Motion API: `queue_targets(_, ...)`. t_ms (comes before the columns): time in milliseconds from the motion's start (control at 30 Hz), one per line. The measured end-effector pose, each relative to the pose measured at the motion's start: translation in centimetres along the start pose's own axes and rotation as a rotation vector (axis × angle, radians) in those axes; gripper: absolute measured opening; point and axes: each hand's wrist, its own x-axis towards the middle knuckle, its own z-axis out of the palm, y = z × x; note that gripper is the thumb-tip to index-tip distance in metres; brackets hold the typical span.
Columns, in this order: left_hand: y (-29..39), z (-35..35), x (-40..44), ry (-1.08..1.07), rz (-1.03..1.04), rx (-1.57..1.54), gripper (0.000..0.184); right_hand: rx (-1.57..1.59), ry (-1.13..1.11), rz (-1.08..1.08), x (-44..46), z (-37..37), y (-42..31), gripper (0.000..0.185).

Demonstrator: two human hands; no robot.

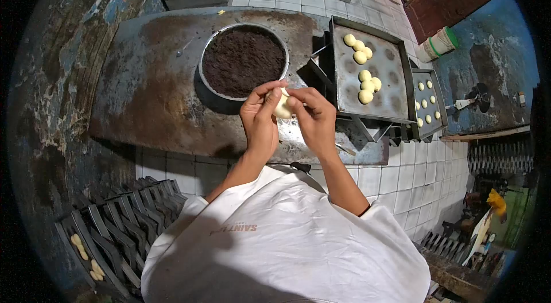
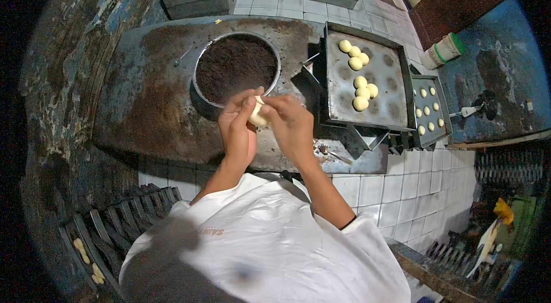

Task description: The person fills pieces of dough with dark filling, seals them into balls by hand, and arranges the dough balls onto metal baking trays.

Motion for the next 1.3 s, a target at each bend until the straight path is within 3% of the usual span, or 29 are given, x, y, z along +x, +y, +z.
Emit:
queue_targets(100, 1.9, 0.3, 1.0, 0.109, -0.044, -0.036, 0.020, -0.176, 0.001, -0.157, -0.1, 1.7, -3.8, 0.038)
queue_targets(167, 2.2, 0.1, 1.1, 0.117, -0.046, -0.033, 0.020, -0.238, -0.002, -0.142, -0.5, 2.0, -2.9, 0.038)
queue_targets(233, 2.2, 0.0, 1.3, -0.025, 0.132, 0.106, 0.021, -0.301, -0.002, -0.136, -0.1, 1.8, -2.2, 0.039)
queue_targets(300, 2.9, -0.3, 1.2, -0.092, 0.148, 0.141, 0.026, -0.256, 0.047, -0.128, 0.7, 1.9, -2.4, 0.037)
queue_targets(367, 4.1, -0.9, 1.6, -0.407, 0.282, 0.237, 0.028, -0.144, 0.070, -0.066, 1.0, 2.3, -4.0, 0.027)
queue_targets(433, 4.7, -1.4, 2.0, -0.508, 0.300, 0.342, 0.032, 0.375, 0.001, 0.185, 1.3, 2.7, -4.1, 0.015)
queue_targets(500, 4.7, -0.5, 1.5, -0.450, 0.291, 0.221, 0.040, 0.343, -0.038, 0.215, 1.0, 2.1, -3.0, 0.018)
queue_targets(533, 4.9, 0.5, 0.8, -0.287, 0.127, 0.009, 0.040, 0.228, -0.019, 0.166, 1.0, 1.9, -2.6, 0.024)
queue_targets(567, 4.6, -0.3, 0.7, -0.287, 0.127, 0.008, 0.040, 0.113, 0.001, 0.119, 1.0, 1.9, -2.3, 0.031)
queue_targets(600, 3.9, -1.8, 0.7, -0.190, -0.052, 0.009, 0.039, 0.126, 0.039, 0.120, 0.9, 2.4, -2.9, 0.043)
queue_targets(633, 3.3, -3.0, 0.8, -0.093, -0.230, 0.012, 0.038, 0.129, 0.042, 0.120, 0.6, 2.4, -2.9, 0.043)
queue_targets(667, 2.6, -3.9, 0.7, -0.064, -0.290, -0.016, 0.033, -0.068, -0.021, -0.021, 0.4, 2.3, -2.8, 0.043)
queue_targets(700, 2.4, -4.1, 0.5, -0.063, -0.292, -0.011, 0.033, -0.262, -0.083, -0.159, 0.2, 2.3, -2.7, 0.044)
queue_targets(767, 1.8, -4.0, -0.3, 0.082, -0.273, 0.006, 0.030, -0.326, -0.087, -0.159, -0.6, 2.6, -2.0, 0.046)
queue_targets(833, 1.7, -2.5, -0.7, 0.070, -0.227, -0.023, 0.030, -0.426, -0.061, -0.169, -0.9, 2.5, -0.5, 0.040)
queue_targets(967, 0.3, -1.1, -1.0, -0.047, -0.131, 0.021, 0.030, -0.300, 0.185, -0.201, 0.1, 0.9, -0.9, 0.032)
queue_targets(1033, -1.2, -0.2, -0.9, -0.150, 0.029, 0.066, 0.026, -0.132, 0.194, -0.077, 0.4, -0.3, -0.7, 0.026)
queue_targets(1100, -2.7, 1.0, -1.2, -0.147, 0.019, 0.055, 0.023, 0.261, 0.084, 0.260, 0.2, -1.6, -0.4, 0.019)
queue_targets(1167, -4.2, 2.4, -1.5, -0.054, 0.029, 0.088, 0.020, 0.136, 0.143, 0.195, -0.6, -2.8, 1.1, 0.016)
queue_targets(1233, -6.3, 3.6, -1.3, -0.028, 0.077, 0.135, 0.019, -0.209, 0.217, -0.037, -1.1, -4.0, 1.5, 0.020)
queue_targets(1300, -7.8, 4.7, -1.2, 0.092, -0.105, 0.020, 0.019, -0.197, 0.217, -0.099, -1.4, -5.6, 1.1, 0.025)
